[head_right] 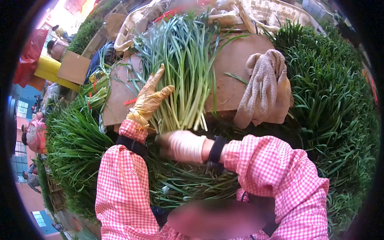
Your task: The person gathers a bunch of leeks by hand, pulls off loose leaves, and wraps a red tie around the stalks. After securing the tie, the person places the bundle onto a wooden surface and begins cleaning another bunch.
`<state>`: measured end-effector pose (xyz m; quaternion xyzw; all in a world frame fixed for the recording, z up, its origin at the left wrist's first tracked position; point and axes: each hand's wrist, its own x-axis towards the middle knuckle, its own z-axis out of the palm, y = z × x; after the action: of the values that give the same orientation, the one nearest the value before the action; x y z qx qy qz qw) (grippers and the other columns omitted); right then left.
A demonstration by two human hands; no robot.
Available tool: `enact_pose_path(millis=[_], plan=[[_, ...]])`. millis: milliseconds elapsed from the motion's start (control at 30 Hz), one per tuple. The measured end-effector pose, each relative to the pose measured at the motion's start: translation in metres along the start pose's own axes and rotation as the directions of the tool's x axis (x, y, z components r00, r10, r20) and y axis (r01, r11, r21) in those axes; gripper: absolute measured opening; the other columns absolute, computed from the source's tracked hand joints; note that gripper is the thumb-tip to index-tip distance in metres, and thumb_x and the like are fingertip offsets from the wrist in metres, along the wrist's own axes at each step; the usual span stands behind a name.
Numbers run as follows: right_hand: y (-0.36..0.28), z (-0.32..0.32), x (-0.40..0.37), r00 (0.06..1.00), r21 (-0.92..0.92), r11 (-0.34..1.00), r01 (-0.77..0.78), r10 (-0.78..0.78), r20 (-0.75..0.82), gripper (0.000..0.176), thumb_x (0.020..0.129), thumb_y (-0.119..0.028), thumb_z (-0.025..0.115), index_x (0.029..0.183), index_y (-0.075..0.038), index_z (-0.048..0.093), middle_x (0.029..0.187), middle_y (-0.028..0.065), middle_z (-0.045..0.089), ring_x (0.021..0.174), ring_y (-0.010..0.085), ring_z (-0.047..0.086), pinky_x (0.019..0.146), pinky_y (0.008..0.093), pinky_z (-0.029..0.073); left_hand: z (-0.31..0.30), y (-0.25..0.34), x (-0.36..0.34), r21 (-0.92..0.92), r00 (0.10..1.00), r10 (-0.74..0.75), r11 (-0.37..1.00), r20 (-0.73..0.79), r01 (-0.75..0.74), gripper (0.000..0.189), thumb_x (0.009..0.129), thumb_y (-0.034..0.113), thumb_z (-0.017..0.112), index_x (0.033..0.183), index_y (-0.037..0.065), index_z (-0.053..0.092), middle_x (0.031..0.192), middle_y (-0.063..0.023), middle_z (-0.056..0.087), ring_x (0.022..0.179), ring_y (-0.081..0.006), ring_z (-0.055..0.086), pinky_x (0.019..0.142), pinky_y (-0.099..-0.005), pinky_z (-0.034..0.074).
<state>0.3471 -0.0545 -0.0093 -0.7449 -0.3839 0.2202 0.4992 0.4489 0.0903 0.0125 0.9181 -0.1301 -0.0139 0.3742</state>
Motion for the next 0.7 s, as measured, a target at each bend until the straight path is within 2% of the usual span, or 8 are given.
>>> enact_pose_path(millis=[67, 100, 200, 333, 400, 467, 533, 700], plan=[[-0.001, 0.029, -0.016, 0.969, -0.047, 0.968, 0.246, -0.245, 0.03, 0.02, 0.078, -0.019, 0.059, 0.091, -0.004, 0.059, 0.078, 0.0187, 0.061, 0.074, 0.0352, 0.062, 0.064, 0.038, 0.049, -0.003, 0.001, 0.002, 0.028, 1.0, 0.007, 1.0, 0.025, -0.008, 0.081, 0.074, 0.034, 0.072, 0.143, 0.021, 0.03, 0.142, -0.0297, 0.027, 0.135, -0.0386, 0.023, 0.109, -0.0367, 0.024], [-0.002, 0.037, -0.018, 0.943, 0.059, 0.97, 0.238, -0.245, 0.226, 0.017, 0.078, -0.017, 0.058, 0.09, -0.005, 0.062, 0.076, 0.0172, 0.062, 0.07, 0.0339, 0.061, 0.064, 0.0364, 0.049, -0.007, 0.002, 0.001, 0.03, 0.999, 0.015, 0.999, 0.034, -0.016, 0.083, 0.073, 0.032, 0.073, 0.143, 0.019, 0.029, 0.142, -0.0301, 0.025, 0.135, -0.0386, 0.023, 0.109, -0.0365, 0.024], [-0.037, 0.013, -0.031, 0.927, 0.431, 0.899, -0.082, -0.09, 0.364, 0.021, 0.08, -0.02, 0.059, 0.076, 0.0, 0.059, 0.062, 0.0089, 0.059, 0.058, 0.0199, 0.056, 0.056, 0.0346, 0.045, -0.019, 0.006, -0.009, 0.037, 0.999, 0.016, 0.999, 0.039, -0.017, 0.089, 0.07, 0.023, 0.077, 0.143, 0.015, 0.027, 0.143, -0.0328, 0.019, 0.135, -0.0391, 0.021, 0.109, -0.0354, 0.023], [-0.073, -0.063, -0.04, 0.735, 0.295, 0.932, -0.21, -0.048, 0.676, 0.027, 0.084, -0.026, 0.062, 0.08, 0.001, 0.062, 0.06, 0.0069, 0.056, 0.059, 0.0141, 0.054, 0.055, 0.0309, 0.044, -0.021, 0.023, -0.016, 0.15, 0.977, 0.148, 0.981, -0.152, -0.125, 0.082, 0.07, 0.02, 0.076, 0.139, 0.006, 0.033, 0.141, -0.0274, 0.029, 0.133, -0.0366, 0.027, 0.109, -0.0358, 0.024], [-0.077, -0.094, -0.052, 0.813, 0.062, 0.946, -0.319, 0.24, 0.53, 0.028, 0.084, -0.027, 0.063, 0.076, 0.0, 0.062, 0.059, 0.0054, 0.055, 0.056, 0.0124, 0.053, 0.052, 0.0293, 0.043, -0.016, 0.031, -0.014, 0.184, 0.949, 0.209, 0.969, -0.235, -0.168, 0.077, 0.071, 0.019, 0.075, 0.136, 0.004, 0.037, 0.14, -0.0248, 0.032, 0.133, -0.035, 0.029, 0.109, -0.0362, 0.025], [-0.023, -0.111, -0.065, 0.985, 0.2, 0.965, -0.167, 0.157, 0.065, 0.022, 0.082, -0.024, 0.06, 0.077, -0.003, 0.064, 0.059, 0.002, 0.056, 0.055, 0.0118, 0.055, 0.051, 0.0253, 0.044, -0.011, 0.039, -0.013, 0.228, 0.912, 0.253, 0.956, -0.324, -0.184, 0.07, 0.073, 0.018, 0.074, 0.133, 0.002, 0.041, 0.139, -0.0222, 0.036, 0.132, -0.0334, 0.03, 0.108, -0.0366, 0.026], [0.01, -0.128, -0.069, 0.752, 0.327, 0.756, -0.567, 0.637, -0.17, 0.024, 0.084, -0.025, 0.06, 0.087, -0.002, 0.065, 0.06, 0.0028, 0.056, 0.058, 0.0116, 0.054, 0.054, 0.0254, 0.045, -0.006, 0.049, -0.015, 0.222, 0.879, 0.28, 0.953, -0.385, -0.207, 0.064, 0.075, 0.017, 0.071, 0.131, 0.004, 0.044, 0.138, -0.021, 0.037, 0.132, -0.0327, 0.03, 0.108, -0.0376, 0.027], [0.051, -0.119, -0.074, 0.697, 0.517, 0.728, -0.45, 0.648, -0.307, 0.024, 0.082, -0.024, 0.067, 0.087, -0.002, 0.061, 0.068, 0.0022, 0.057, 0.057, 0.0105, 0.053, 0.05, 0.0268, 0.043, 0.009, 0.057, -0.022, 0.415, 0.848, 0.326, 0.899, -0.417, -0.142, 0.064, 0.074, 0.017, 0.071, 0.132, 0.01, 0.045, 0.138, -0.0192, 0.038, 0.131, -0.0356, 0.03, 0.109, -0.0448, 0.023]])
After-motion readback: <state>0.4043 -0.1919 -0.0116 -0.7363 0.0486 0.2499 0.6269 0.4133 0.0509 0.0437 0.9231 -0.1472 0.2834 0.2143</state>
